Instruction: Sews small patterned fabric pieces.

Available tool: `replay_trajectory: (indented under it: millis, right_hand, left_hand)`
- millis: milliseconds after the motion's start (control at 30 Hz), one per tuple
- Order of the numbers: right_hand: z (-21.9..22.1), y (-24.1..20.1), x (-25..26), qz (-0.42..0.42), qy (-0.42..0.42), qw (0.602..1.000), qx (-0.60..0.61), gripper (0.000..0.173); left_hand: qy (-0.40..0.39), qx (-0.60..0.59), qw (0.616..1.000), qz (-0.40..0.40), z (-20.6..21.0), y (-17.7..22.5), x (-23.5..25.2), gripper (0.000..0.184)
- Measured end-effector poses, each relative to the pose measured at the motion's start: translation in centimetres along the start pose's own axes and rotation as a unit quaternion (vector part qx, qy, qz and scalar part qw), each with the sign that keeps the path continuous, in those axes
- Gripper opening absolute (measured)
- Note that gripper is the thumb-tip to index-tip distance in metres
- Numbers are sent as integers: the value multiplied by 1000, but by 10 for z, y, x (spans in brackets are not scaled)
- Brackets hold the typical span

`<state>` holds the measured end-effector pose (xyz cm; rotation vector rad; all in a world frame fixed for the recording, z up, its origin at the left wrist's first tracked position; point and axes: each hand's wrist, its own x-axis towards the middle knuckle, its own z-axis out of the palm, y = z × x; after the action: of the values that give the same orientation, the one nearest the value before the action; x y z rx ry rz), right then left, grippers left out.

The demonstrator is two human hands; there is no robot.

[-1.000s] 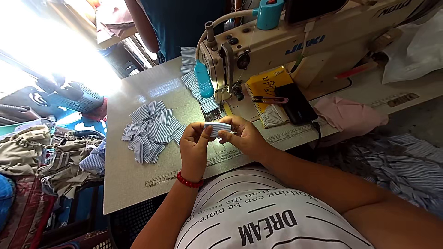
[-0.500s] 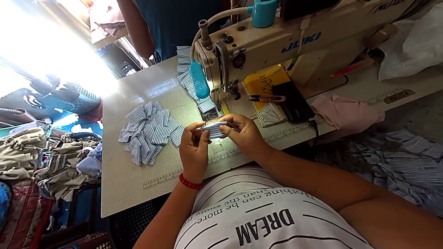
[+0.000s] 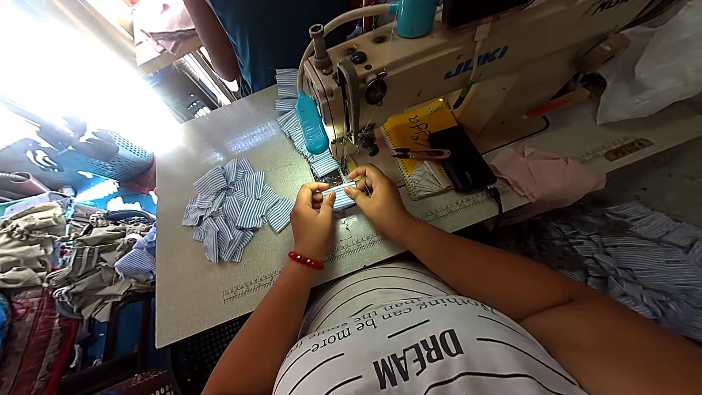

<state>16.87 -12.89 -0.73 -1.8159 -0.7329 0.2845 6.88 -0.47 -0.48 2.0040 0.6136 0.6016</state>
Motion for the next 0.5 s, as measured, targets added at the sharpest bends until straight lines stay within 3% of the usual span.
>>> replay_trajectory:
  millis: [133, 267, 400, 500]
  right_hand:
    - [3, 3, 16, 11, -12, 992, -123, 29]
    - [8, 14, 37, 19, -40, 976, -212, 30]
    - [10, 13, 39, 7, -39, 969, -244, 28]
    - [10, 14, 38, 3, -40, 970, -238, 22]
  left_hand:
    - [-30, 179, 983, 40, 11, -7, 19, 19]
    - [-62, 277, 956, 69, 12, -11, 29, 20]
    - [-35, 313, 939, 140, 13, -20, 30, 19]
    - [-50, 274, 925, 257, 9, -28, 32, 18]
